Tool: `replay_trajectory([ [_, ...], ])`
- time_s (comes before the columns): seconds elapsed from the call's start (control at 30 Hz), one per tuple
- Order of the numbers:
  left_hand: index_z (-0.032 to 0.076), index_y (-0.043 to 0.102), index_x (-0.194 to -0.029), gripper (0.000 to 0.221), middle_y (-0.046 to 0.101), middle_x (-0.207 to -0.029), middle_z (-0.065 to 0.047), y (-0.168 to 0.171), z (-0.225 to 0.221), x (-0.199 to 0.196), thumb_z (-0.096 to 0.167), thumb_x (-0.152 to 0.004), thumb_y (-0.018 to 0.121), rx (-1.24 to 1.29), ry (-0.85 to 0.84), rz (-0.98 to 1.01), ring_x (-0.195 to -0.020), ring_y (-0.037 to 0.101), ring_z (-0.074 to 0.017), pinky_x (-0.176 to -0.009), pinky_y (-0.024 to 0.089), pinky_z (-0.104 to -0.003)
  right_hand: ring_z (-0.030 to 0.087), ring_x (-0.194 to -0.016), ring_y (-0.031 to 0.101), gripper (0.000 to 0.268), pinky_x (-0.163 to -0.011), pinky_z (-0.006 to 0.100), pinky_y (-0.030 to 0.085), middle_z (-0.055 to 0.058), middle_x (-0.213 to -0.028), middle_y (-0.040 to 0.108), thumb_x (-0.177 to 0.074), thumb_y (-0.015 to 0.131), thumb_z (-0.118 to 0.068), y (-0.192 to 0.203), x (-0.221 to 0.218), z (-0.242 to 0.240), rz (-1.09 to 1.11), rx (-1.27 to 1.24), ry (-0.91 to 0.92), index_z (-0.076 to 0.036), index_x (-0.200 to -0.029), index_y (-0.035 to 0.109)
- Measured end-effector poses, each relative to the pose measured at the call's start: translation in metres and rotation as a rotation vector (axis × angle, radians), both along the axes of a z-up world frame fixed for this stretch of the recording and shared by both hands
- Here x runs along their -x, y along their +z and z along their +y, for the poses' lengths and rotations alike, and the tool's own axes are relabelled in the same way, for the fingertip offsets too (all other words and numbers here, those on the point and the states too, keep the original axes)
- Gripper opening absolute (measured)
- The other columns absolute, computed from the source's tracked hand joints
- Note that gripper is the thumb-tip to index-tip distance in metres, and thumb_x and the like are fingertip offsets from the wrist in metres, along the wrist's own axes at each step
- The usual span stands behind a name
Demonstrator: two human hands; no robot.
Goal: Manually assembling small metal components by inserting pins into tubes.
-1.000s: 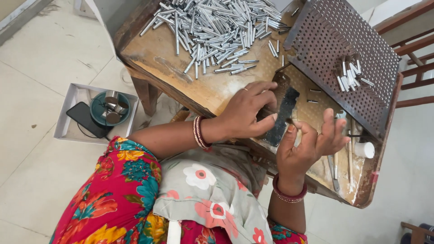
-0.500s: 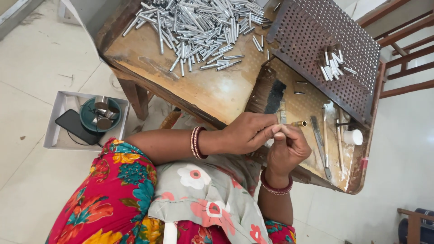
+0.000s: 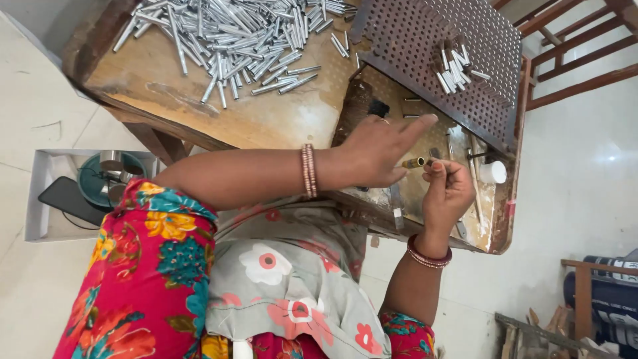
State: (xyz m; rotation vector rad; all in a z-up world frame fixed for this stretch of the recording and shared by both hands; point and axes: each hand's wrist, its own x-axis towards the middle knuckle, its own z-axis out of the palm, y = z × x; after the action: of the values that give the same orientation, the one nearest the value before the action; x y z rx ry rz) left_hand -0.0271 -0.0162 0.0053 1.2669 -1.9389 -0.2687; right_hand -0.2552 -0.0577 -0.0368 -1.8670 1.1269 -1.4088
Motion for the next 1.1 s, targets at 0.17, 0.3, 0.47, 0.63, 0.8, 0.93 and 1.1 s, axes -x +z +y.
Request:
replay_trajectory([
  [0.17, 0.004, 0.020, -0.156, 0.095, 0.073, -0.089, -0.016, -0.016, -0.045, 0.042, 0.025, -0.082, 0.076, -0.164, -0.114, -0.056, -0.086, 0.071, -0.0385, -0.083, 0.051, -0.056, 0.010, -0.081, 0.067, 0.017, -0.077, 0.023, 0.057, 0.007, -0.092, 0.072, -0.108, 0.066, -0.014, 0.002, 0.001, -0.005, 0.012, -0.045, 0.094, 0.003, -0.102, 0.064],
  [0.3, 0.002, 0.028, -0.151, 0.085, 0.073, -0.083, -0.019, -0.028, -0.062, 0.054, 0.017, -0.081, 0.075, -0.117, -0.141, -0.001, -0.078, 0.072, -0.0397, -0.064, 0.055, -0.050, 0.009, -0.079, 0.066, 0.015, -0.076, 0.023, 0.056, 0.005, -0.088, 0.071, -0.108, 0.066, -0.008, 0.013, 0.002, -0.004, 0.173, -0.054, 0.096, 0.004, -0.099, 0.065],
  [0.47, 0.007, 0.037, -0.142, 0.071, 0.073, -0.082, -0.019, -0.028, -0.064, 0.055, 0.012, -0.081, 0.073, -0.147, -0.141, -0.018, -0.080, 0.072, -0.0413, -0.066, 0.055, -0.052, 0.011, -0.079, 0.070, 0.006, -0.072, 0.024, 0.056, 0.008, -0.087, 0.074, -0.101, 0.069, -0.002, 0.029, 0.005, -0.009, 0.375, -0.050, 0.082, 0.004, -0.099, 0.070],
  [0.63, 0.008, 0.037, -0.142, 0.078, 0.072, -0.079, -0.018, -0.017, -0.053, 0.044, 0.023, -0.080, 0.080, -0.094, -0.142, 0.029, -0.077, 0.070, -0.0432, -0.063, 0.053, -0.054, 0.024, -0.087, 0.077, 0.019, -0.079, 0.034, 0.059, 0.015, -0.101, 0.078, -0.096, 0.078, -0.014, 0.051, 0.000, 0.012, 0.635, 0.020, 0.069, -0.001, -0.109, 0.073],
  [0.8, 0.009, 0.025, -0.157, 0.089, 0.072, -0.105, -0.015, -0.002, -0.033, 0.023, 0.018, -0.084, 0.076, 0.027, -0.089, -0.047, -0.098, 0.070, -0.0371, -0.086, 0.050, -0.054, 0.047, -0.134, 0.055, 0.070, -0.108, 0.055, 0.047, 0.026, -0.148, 0.057, -0.093, 0.074, -0.044, 0.028, 0.004, 0.032, 0.926, 0.487, 0.004, -0.005, -0.148, 0.054],
  [0.93, 0.012, 0.025, -0.158, 0.094, 0.068, -0.119, -0.015, 0.024, 0.005, -0.007, 0.014, -0.079, 0.076, -0.091, -0.066, -0.087, -0.105, 0.067, -0.0359, -0.096, 0.045, -0.055, 0.043, -0.130, 0.059, 0.072, -0.107, 0.053, 0.048, 0.025, -0.148, 0.060, -0.101, 0.069, -0.042, 0.027, -0.003, 0.021, 0.825, 0.570, -0.142, -0.002, -0.156, 0.045],
  [1.1, 0.010, 0.055, -0.136, 0.043, 0.067, -0.129, -0.014, 0.020, 0.048, -0.039, 0.021, -0.099, 0.076, 0.348, -0.057, 0.337, -0.118, 0.068, -0.0352, -0.100, 0.051, -0.045, 0.015, -0.083, 0.065, 0.025, -0.074, 0.029, 0.052, 0.011, -0.099, 0.072, -0.096, 0.082, -0.018, 0.001, -0.005, -0.006, 0.396, 0.029, 0.066, 0.000, -0.112, 0.075],
])
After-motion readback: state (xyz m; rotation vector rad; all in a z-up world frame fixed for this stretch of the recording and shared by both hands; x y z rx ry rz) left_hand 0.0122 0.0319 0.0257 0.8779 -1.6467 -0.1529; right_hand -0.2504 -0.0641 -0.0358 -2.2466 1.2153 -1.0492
